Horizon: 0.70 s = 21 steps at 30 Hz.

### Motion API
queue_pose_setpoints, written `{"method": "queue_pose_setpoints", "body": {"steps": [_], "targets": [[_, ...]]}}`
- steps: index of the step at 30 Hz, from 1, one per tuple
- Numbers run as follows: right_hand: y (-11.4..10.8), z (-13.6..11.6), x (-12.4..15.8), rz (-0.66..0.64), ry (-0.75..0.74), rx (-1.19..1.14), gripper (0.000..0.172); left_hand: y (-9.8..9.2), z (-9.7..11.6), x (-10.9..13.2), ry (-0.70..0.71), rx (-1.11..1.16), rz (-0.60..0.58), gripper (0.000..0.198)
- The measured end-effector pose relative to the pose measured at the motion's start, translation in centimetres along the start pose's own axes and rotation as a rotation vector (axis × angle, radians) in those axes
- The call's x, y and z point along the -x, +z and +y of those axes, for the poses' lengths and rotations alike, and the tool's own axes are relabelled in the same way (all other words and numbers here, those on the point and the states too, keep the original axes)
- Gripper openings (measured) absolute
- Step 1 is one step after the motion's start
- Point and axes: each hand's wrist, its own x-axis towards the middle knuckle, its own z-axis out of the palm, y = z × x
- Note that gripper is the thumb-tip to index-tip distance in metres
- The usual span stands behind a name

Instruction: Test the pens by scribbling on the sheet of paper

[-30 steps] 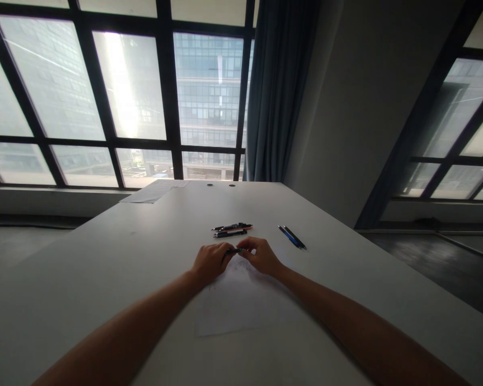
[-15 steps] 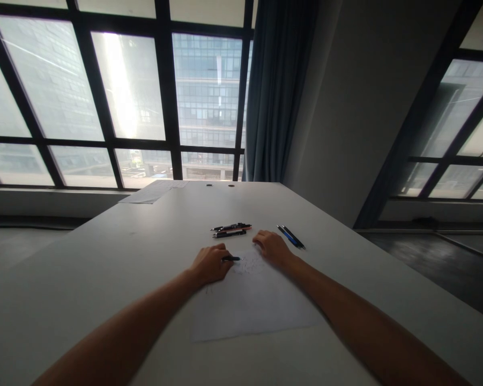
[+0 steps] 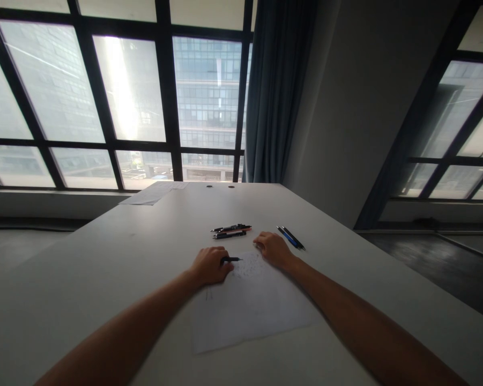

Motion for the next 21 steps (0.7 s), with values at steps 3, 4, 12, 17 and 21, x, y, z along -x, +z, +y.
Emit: {"method": "queue_pose_setpoints", "body": {"steps": [3,4,12,17,21], "targets": [[-0.4,-0.1,-0.1,0.009,0.014,0.0,0.029,-0.1,-0.1,0.0,-0.018,0.007,-0.006,0.022],[-0.5,-0.1,-0.2,0.02,0.021,0.003,0.031,-0.1,-0.1,0.0,-0.016,0.013,-0.006,0.021],[-1.0,-2.3,0.3,0.173,-0.049,-0.12,0.028,-0.1,0.0,0.0,-0.051,0.017,0.004,0.024],[-1.6,-5.0,1.6,0.188,-0.177,-0.29,0.018,0.1,0.2,0.0,-0.106,-0.035,0.045,0.042],[-1.2,-6.2,2.3,0.165,-0.216,-0.372,0.016,0.4,0.3,0.0,-0.077,-0.069,0.077,0.045]]}}
